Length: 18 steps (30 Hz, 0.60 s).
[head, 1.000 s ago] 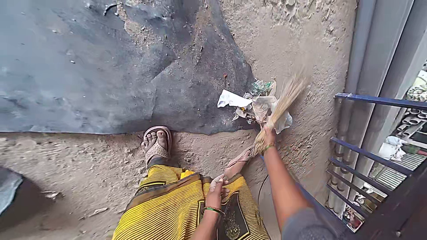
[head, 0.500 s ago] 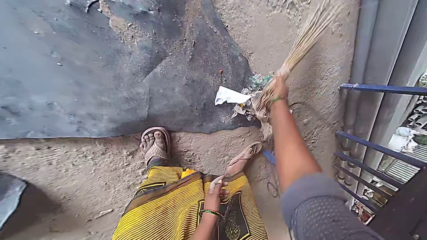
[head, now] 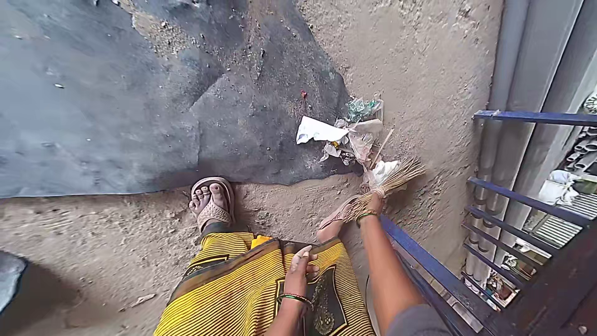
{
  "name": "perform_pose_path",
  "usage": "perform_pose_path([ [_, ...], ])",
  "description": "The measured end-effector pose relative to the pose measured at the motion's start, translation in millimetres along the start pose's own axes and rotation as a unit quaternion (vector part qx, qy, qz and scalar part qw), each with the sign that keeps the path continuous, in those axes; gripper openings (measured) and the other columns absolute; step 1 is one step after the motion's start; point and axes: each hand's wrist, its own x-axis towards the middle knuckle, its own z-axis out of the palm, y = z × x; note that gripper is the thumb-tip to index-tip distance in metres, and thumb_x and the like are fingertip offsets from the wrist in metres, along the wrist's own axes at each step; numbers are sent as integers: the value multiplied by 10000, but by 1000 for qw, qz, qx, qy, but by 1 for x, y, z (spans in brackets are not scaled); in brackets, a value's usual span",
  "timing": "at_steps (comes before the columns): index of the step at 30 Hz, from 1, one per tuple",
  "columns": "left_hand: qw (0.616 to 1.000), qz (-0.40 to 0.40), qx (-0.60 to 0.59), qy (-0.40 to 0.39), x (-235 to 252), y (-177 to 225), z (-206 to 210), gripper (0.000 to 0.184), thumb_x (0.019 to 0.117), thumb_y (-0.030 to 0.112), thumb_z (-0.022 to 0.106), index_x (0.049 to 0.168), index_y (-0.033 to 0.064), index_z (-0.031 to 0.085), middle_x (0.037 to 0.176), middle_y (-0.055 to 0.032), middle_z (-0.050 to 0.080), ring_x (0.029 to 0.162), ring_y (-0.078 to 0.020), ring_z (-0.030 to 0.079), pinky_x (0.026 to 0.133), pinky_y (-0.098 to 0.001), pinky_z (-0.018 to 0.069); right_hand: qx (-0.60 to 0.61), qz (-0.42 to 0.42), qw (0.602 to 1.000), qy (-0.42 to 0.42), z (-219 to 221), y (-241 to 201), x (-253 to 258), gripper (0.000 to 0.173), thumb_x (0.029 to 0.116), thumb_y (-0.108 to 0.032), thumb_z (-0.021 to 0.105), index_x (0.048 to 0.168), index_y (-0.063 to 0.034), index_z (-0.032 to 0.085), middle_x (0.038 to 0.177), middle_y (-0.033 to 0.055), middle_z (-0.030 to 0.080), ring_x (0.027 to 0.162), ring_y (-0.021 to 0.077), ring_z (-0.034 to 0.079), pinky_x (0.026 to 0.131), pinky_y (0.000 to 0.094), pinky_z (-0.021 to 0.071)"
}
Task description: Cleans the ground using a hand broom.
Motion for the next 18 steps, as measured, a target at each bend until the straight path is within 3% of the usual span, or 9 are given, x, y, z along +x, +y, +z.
perform_pose_path([
  [3,1000,3,6,2,1,-2,-1,353,1128,167,343,1375,-7,525,937,-66,671,629,-92,612,591,-227,513,93,-53,994,2,13,1,-36,455,1123,-272,444,1431,59,490,1346,266,585,1211,302,583,1045,455,461],
  [5,1000,4,11,0,2,-5,-1,356,1128,171,338,1377,-5,523,929,-63,675,623,-88,614,588,-226,515,104,-119,987,-33,25,-27,-31,461,1123,-265,436,1467,43,452,1343,255,589,1197,285,594,1038,438,471],
  [7,1000,2,14,2,2,-7,-2,358,1129,171,337,1378,-4,524,927,-63,674,618,-88,613,580,-224,516,68,-173,980,-74,39,-71,-10,537,1111,-340,458,1505,23,413,1372,239,589,1226,280,603,1064,438,477],
  [10,1000,5,15,5,6,-9,-3,355,1128,167,337,1381,-9,513,925,-63,669,620,-87,612,593,-225,522,-12,-210,969,-127,54,-146,20,566,1108,-404,452,1496,8,448,1369,243,596,1241,305,595,1065,471,460],
  [12,1000,3,15,6,6,-13,-4,356,1128,168,338,1386,-8,510,924,-63,665,620,-87,609,595,-224,519,-49,-200,969,-137,57,-160,40,540,1105,-388,468,1447,28,503,1360,248,593,1236,308,586,1060,470,453],
  [15,1000,0,17,4,6,-12,-2,359,1131,176,339,1391,-3,510,928,-65,663,623,-89,607,589,-220,513,-146,-166,964,-146,42,-113,64,604,1121,-401,417,1483,82,440,1450,307,529,1359,372,520,1151,511,387],
  [18,1000,-1,14,4,3,-5,2,357,1131,180,345,1385,1,520,937,-73,671,631,-98,611,591,-229,508,-146,-97,978,-111,22,-31,59,563,1134,-376,383,1359,114,543,1335,322,589,1241,375,580,1078,509,441],
])
